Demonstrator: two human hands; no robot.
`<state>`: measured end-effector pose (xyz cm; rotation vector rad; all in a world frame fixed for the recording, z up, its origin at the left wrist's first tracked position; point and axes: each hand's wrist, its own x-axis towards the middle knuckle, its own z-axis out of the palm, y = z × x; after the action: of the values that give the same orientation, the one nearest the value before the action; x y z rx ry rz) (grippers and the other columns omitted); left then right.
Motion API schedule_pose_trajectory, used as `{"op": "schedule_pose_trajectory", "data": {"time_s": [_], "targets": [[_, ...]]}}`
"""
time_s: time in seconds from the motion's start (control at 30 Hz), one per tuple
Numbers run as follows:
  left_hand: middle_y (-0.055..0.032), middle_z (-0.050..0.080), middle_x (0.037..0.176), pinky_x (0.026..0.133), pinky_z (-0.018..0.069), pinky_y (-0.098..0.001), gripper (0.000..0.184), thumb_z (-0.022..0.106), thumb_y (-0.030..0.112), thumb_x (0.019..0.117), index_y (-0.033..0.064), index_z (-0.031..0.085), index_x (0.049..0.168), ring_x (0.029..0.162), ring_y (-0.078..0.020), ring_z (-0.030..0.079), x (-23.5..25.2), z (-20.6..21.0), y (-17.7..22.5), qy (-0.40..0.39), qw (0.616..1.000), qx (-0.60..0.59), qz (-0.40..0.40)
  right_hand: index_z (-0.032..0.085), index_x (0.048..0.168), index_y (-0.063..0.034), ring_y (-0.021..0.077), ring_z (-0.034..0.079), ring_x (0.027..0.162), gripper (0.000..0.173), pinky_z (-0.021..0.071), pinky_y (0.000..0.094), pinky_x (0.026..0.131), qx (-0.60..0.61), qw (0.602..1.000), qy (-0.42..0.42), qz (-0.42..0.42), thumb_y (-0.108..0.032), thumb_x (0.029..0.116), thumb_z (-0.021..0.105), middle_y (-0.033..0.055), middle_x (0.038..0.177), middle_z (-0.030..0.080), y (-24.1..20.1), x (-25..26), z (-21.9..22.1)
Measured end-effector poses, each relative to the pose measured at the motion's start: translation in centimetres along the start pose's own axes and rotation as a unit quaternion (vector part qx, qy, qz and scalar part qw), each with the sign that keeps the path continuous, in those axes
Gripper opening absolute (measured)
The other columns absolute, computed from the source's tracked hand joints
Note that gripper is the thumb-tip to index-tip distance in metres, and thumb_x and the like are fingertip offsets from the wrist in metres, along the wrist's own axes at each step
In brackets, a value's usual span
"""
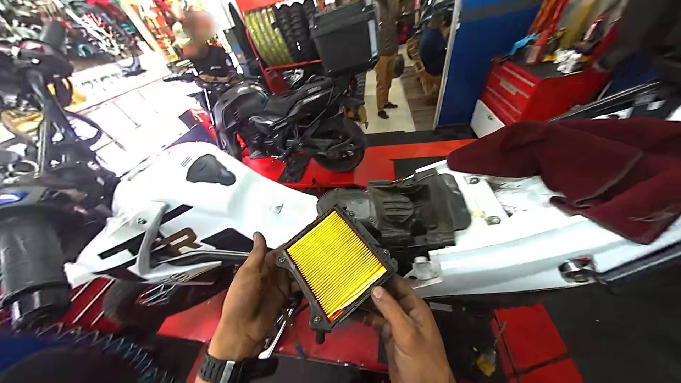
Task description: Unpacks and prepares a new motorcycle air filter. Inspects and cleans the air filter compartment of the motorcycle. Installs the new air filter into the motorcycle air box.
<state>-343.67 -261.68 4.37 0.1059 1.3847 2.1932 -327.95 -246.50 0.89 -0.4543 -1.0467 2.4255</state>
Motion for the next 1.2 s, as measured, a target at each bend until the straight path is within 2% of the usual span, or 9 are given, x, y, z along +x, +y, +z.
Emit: {"op": "schedule_pose_trajectory", "data": {"time_s": [0.07,0.2,0.37,0.43,0.5,0.6,0.7,0.8,1.2], "targets": [[-0.0176,0.073,0.101,0.077,0.0639,-0.0438,0.07,0.021,0.058,0.1078,0.0051,0.065,0.119,0.089,-0.0254,0.074,-0.8,-1.5,-2.0,-0.004,0.997,-0.069,0.021,0.052,0.129,0.0106,0.0353,0.072,0.097,0.03,0.0644,0.051,0.083,-0.008,1.0,0.007,0.008,-0.003,0.1021,0.051,0.0263,0.114,0.066,1.4,0.3,0.4],[-0.0204,0.063,0.133,0.105,0.0529,-0.0522,0.053,0.039,0.044,0.1094,0.0049,0.05,0.143,0.124,-0.0305,0.063,-2.2,-4.4,-6.3,-0.004,0.986,-0.159,0.049,0.049,0.132,0.0097,0.0344,0.071,0.1,0.032,0.0639,0.0514,0.084,-0.036,0.998,0.001,0.046,-0.003,0.1026,0.051,0.0248,0.117,0.065,4.2,0.8,1.1],[-0.0172,0.066,0.131,0.102,0.055,-0.0537,0.051,0.053,0.045,0.1043,0.0094,0.053,0.141,0.122,-0.0288,0.065,-2.5,-7.8,-8.0,0.004,0.974,-0.223,0.049,0.052,0.135,0.0072,0.0268,0.072,0.103,0.037,0.0632,0.0458,0.09,-0.219,0.969,-0.075,0.087,0.0,0.0986,0.059,0.0154,0.116,0.071,5.4,1.5,0.2],[-0.0117,0.07,0.126,0.102,0.0562,-0.0479,0.045,0.052,0.046,0.1043,0.0137,0.058,0.136,0.119,-0.0229,0.068,-2.6,-9.5,-7.5,0.0,0.979,-0.198,0.054,0.062,0.128,0.0022,0.0163,0.074,0.098,0.032,0.0643,0.0358,0.086,-0.43,0.897,-0.101,0.012,-0.009,0.0983,0.065,0.0065,0.111,0.075,4.3,2.3,-0.9],[-0.0066,0.073,0.123,0.102,0.0561,-0.0425,0.04,0.051,0.045,0.105,0.0178,0.064,0.131,0.117,-0.0173,0.069,-2.4,-11.1,-7.1,0.002,0.983,-0.174,0.056,0.072,0.118,-0.0076,0.0112,0.071,0.097,0.026,0.0618,0.032,0.084,-0.635,0.741,-0.066,-0.21,-0.023,0.0964,0.07,0.0038,0.108,0.073,2.4,4.0,-1.5],[-0.0053,0.073,0.122,0.104,0.0549,-0.0403,0.039,0.052,0.045,0.1048,0.0178,0.066,0.129,0.117,-0.0151,0.068,-2.1,-12.9,-6.9,0.007,0.988,-0.152,0.038,0.061,0.133,-0.0167,0.0359,0.057,0.124,0.052,0.0458,0.0605,0.101,-0.764,0.521,-0.048,-0.378,-0.043,0.0909,0.075,0.0176,0.132,0.061,-0.1,9.2,-0.5],[-0.0058,0.074,0.119,0.102,0.0556,-0.039,0.04,0.054,0.046,0.103,0.0177,0.069,0.126,0.114,-0.015,0.07,-1.4,-14.0,-6.8,-0.006,0.99,-0.137,0.006,0.044,0.154,-0.0125,0.0469,0.045,0.14,0.095,0.034,0.074,0.108,-0.85,0.432,-0.075,-0.291,-0.051,0.0769,0.083,0.0246,0.155,0.043,-1.3,13.7,0.3],[-0.0053,0.075,0.119,0.101,0.057,-0.0381,0.038,0.051,0.044,0.105,0.0181,0.069,0.126,0.113,-0.0144,0.07,-0.7,-14.3,-6.6,-0.015,0.991,-0.128,-0.017,0.044,0.153,-0.0081,0.0406,0.053,0.133,0.101,0.0441,0.0656,0.104,-0.854,0.451,-0.073,-0.248,-0.055,0.073,0.085,0.0188,0.153,0.048,-1.9,14.7,-0.4],[-0.0105,0.072,0.121,0.1,0.0571,-0.04,0.043,0.05,0.043,0.1061,0.0114,0.063,0.132,0.113,-0.018,0.07,2.2,-13.7,-5.9,-0.03,0.99,-0.123,-0.065,0.042,0.152,-0.0021,0.0262,0.052,0.139,0.072,0.048,0.045,0.112,-0.754,0.566,0.007,-0.333,-0.044,0.0975,0.063,0.0177,0.153,0.049,-2.1,13.8,-2.8]]}}
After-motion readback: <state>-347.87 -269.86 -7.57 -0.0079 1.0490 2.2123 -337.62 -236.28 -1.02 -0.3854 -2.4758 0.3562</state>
